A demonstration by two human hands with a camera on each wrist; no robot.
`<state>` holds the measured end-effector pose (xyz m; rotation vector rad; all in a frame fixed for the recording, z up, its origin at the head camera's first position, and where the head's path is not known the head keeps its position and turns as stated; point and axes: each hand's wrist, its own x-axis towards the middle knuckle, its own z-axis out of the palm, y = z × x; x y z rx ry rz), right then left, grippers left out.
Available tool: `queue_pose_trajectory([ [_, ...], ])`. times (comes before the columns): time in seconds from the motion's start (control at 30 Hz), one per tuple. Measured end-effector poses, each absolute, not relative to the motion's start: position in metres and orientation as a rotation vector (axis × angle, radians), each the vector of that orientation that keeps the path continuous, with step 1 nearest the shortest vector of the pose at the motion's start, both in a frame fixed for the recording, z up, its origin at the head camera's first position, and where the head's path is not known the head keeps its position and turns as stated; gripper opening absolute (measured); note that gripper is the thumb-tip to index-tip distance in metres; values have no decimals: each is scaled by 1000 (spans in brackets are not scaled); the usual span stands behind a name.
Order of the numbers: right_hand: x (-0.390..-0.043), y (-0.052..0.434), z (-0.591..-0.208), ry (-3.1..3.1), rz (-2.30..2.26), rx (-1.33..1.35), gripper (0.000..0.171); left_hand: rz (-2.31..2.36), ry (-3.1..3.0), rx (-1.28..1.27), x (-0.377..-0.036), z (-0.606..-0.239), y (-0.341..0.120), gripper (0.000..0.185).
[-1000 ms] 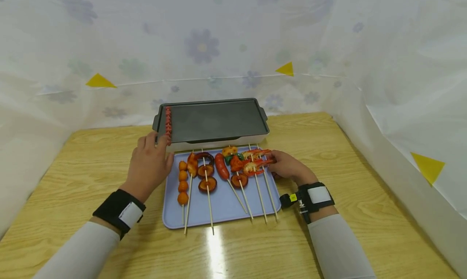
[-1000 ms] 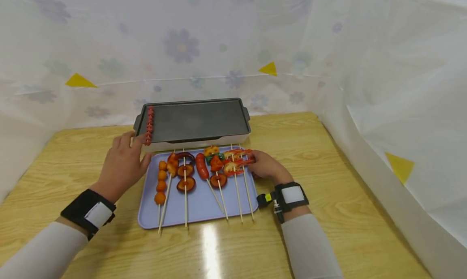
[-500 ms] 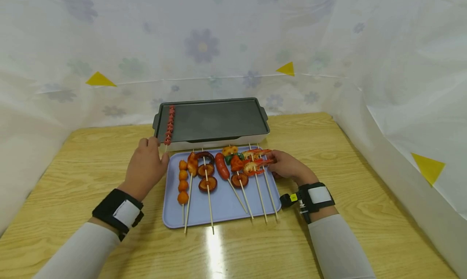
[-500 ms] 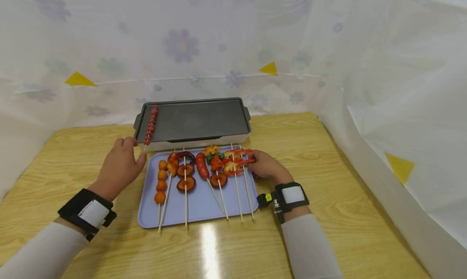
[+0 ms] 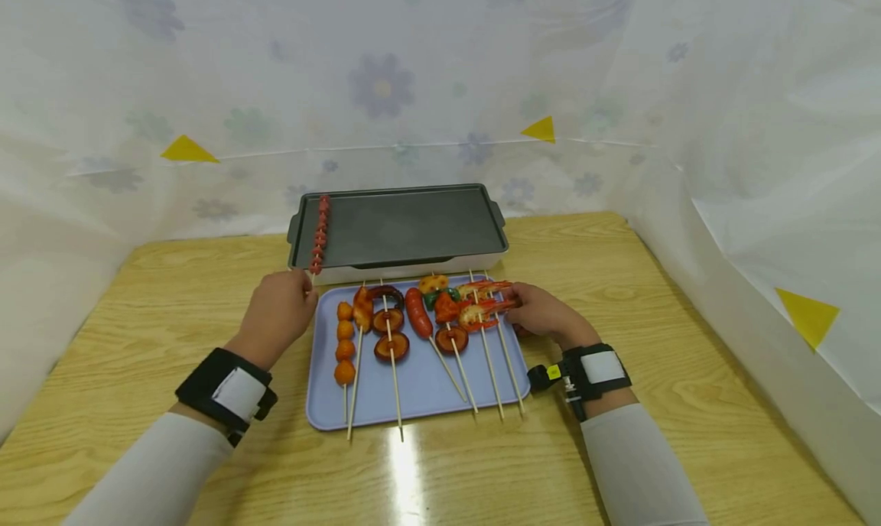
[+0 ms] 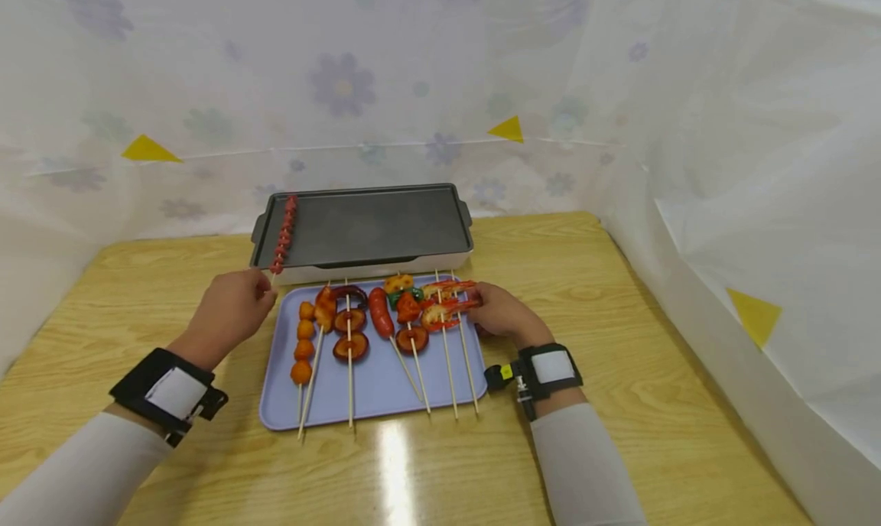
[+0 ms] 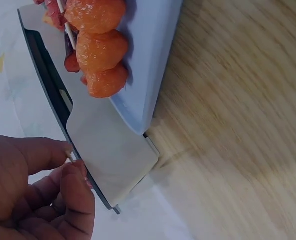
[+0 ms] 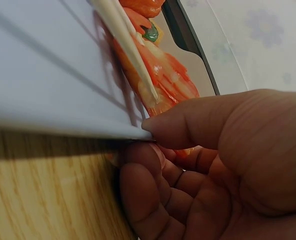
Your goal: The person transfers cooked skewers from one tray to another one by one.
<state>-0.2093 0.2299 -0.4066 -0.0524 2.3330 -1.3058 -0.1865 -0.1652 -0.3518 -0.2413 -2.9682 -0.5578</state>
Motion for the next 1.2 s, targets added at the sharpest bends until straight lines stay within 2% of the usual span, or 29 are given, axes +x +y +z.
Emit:
queue_pose_trajectory([
  [0.13,-210,230,-407,2334,-1302,-60,41,-598,-3012,-203,-186,-349,-164,12],
  [0.5,-209,229,-407,2356,-1274,-48,39,-667,-3062,-148,-192,-349,-164,27],
  [0.73,-209,229,-407,2343,-1294,-51,36,-703,-3047,-145,-196,-352,-165,12],
  [0.97,-210,230,-406,2360,-1270,-54,40,-750,-3082,-85,-197,-353,-163,28],
  [1.2,-210,228,-406,2363,-1267,-36,32,-802,-3073,-97,-198,-355,-164,31],
])
